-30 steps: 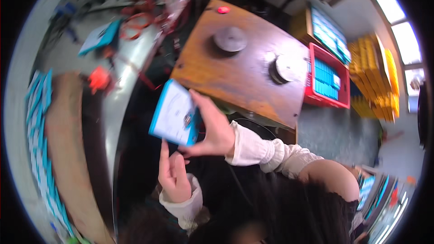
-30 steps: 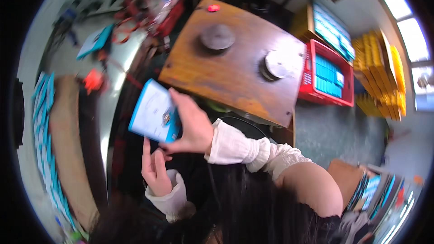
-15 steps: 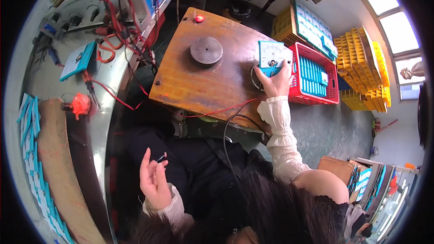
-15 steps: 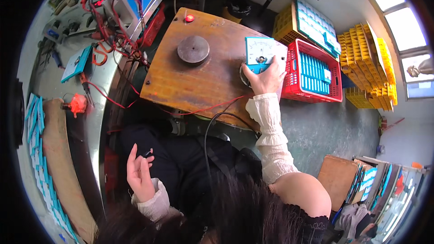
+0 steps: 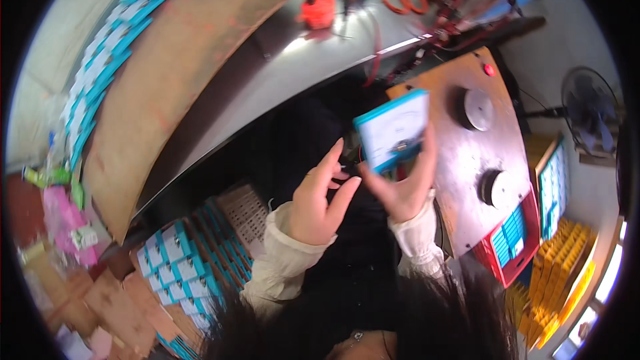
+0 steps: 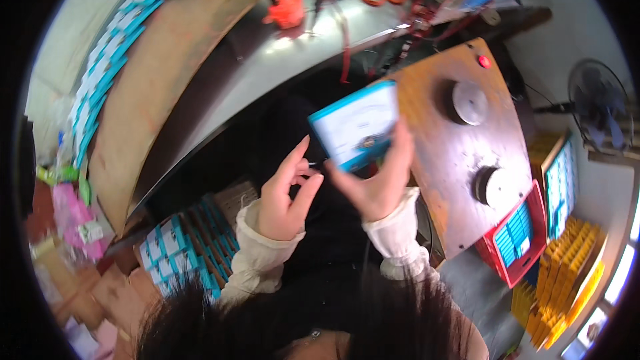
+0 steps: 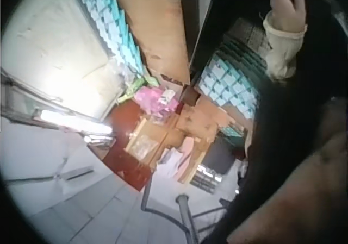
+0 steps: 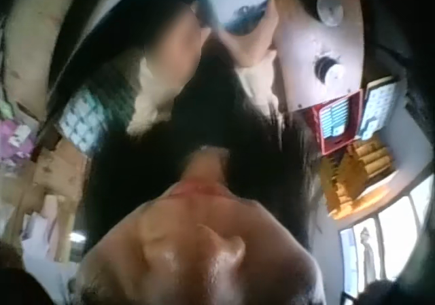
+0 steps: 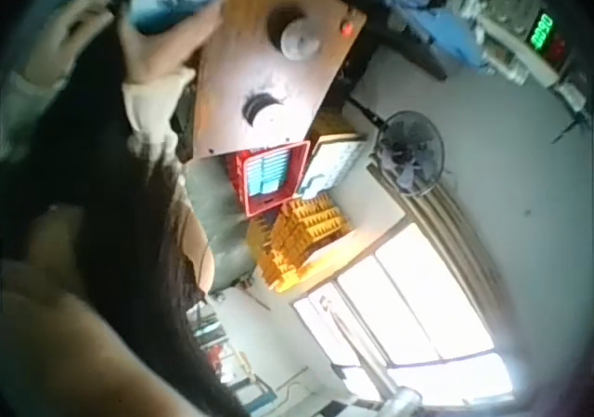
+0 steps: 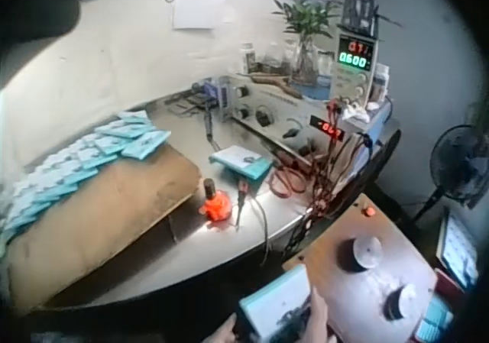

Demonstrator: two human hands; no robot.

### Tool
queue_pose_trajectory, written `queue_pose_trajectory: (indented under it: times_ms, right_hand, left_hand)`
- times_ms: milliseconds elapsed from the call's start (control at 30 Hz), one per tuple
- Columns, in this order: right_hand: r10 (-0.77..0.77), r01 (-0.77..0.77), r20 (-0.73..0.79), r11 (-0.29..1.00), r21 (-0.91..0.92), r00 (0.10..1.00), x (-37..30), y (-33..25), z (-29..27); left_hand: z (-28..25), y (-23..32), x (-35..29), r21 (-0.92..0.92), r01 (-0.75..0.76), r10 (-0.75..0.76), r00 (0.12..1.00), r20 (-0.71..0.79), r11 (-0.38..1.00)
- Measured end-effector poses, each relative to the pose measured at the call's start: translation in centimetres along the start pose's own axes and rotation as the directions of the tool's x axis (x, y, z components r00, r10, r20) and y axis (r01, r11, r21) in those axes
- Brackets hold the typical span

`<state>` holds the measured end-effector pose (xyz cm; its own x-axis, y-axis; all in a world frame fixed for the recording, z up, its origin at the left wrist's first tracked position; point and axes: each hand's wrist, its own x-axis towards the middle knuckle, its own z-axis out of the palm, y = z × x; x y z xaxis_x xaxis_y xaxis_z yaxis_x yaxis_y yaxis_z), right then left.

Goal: Connecting analog ammeters to a testing rig using probes to verify functionality.

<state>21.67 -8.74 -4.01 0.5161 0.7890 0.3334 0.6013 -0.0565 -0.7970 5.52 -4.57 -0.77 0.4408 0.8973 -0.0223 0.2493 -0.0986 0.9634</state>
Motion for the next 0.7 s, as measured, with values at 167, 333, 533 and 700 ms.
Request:
queue_pose_trajectory:
  times_ms: [167, 333, 533, 700]
  right_hand:
    - [-0.255, 0.191, 0.316, 0.957, 0.218, 0.914, 0.4, -5.5, 4.0]
    - [0.183, -0.697, 0.763, 0.575, 0.428, 0.620, -1.7, -6.1, 5.5]
    - [0.163, -0.612, 0.722, 0.671, 0.418, 0.673, -2.1, -6.8, 5.7]
    - [0.096, -0.502, 0.685, 0.754, 0.424, 0.722, -2.0, -6.5, 5.8]
  left_hand:
    - [-4.1, -1.4, -0.9, -0.287, 0.015, -0.108, 0.944, -0.313, 0.958]
    - [-8.5, -1.8, -2.1, -0.558, 0.079, -0.281, 0.916, -0.287, 0.826]
    - [-9.5, -2.7, -2.3, -0.591, 0.078, -0.266, 0.934, -0.238, 0.803]
    - [-9.3, -2.9, -2.2, -0.595, 0.068, -0.277, 0.922, -0.268, 0.801]
